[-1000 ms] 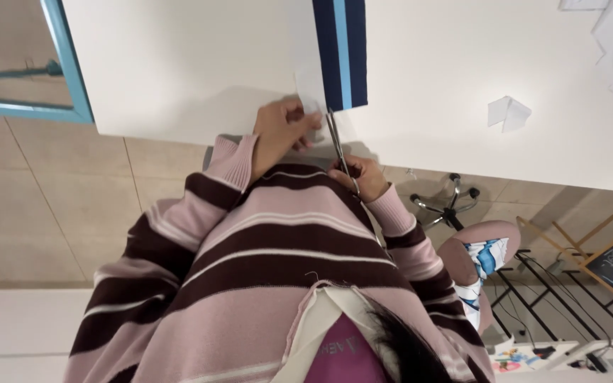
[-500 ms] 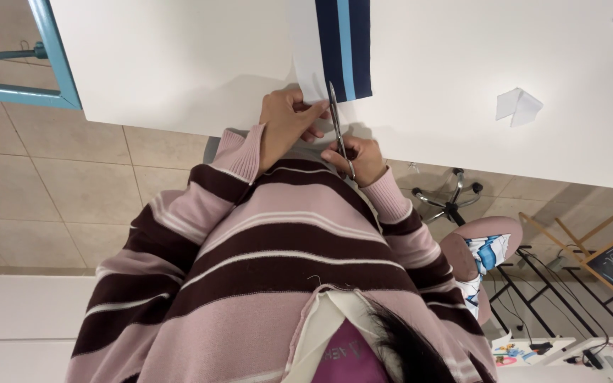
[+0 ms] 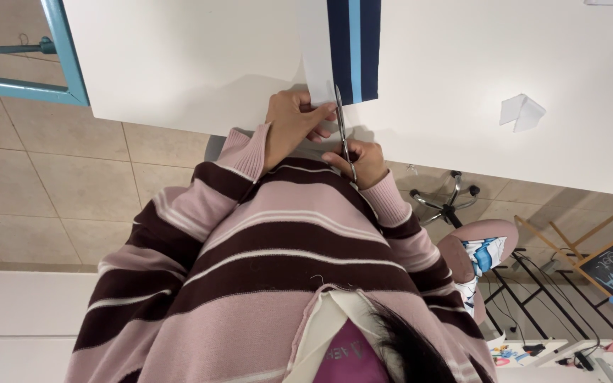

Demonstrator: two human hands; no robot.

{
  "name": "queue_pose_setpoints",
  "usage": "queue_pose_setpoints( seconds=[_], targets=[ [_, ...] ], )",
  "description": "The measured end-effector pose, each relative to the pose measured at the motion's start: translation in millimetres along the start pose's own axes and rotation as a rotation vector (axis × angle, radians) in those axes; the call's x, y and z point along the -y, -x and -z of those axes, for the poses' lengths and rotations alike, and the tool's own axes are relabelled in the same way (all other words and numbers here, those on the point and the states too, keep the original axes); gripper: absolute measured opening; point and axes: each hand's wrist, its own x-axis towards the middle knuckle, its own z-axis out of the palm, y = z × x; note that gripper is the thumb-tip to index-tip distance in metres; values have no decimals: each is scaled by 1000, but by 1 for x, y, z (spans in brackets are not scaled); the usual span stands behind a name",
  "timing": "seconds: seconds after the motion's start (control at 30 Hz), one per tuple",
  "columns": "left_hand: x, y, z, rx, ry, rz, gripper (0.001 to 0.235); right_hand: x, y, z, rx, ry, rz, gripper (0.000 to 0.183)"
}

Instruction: The person uses scissors to cut a large sheet of white paper featuring a blue and white striped design. They carefully follow the printed outlines to separate the paper into distinct shapes, occasionally lifting and repositioning the sheet on the table to access different sections.

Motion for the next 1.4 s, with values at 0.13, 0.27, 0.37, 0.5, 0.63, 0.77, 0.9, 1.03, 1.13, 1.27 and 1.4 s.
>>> queue_pose_setpoints(
  seconds=[0.13, 0.27, 0.37, 0.5, 0.63, 0.77, 0.9, 1.03, 1.13, 1.27, 1.4],
  targets=[
    [1, -2, 1, -7, -20, -4, 27, -4, 1, 0, 22, 27, -5, 31],
    [0, -1, 1, 3, -33, 24, 27, -6, 6, -1, 22, 41, -52, 32],
    [1, -3, 1, 13, -34, 16, 27, -9, 8, -2, 20, 36, -60, 31],
    [3, -5, 1, 14, -53, 16, 27, -16, 7, -3, 36, -15, -27, 31],
    [8, -7, 2, 29, -54, 15, 27, -8, 0, 2, 38, 0, -42, 35],
    [13, -8, 3, 50, 4, -33, 26, 7, -7, 8, 65, -90, -105, 35],
    [13, -8, 4, 69, 17, -32, 26, 6, -8, 9, 78, -118, -152, 36],
    [14, -7, 4, 74, 41, -47, 26, 13, -4, 10, 90, -123, -176, 36],
    [12, -9, 5, 70, 14, -44, 27, 15, -3, 12, 83, -73, -154, 36],
    [11, -9, 6, 82, 1, -42, 29, 4, -5, 14, 95, -93, -172, 38],
    [10, -7, 8, 100, -3, -56, 29, 5, -12, 15, 122, -132, -126, 37]
  ],
)
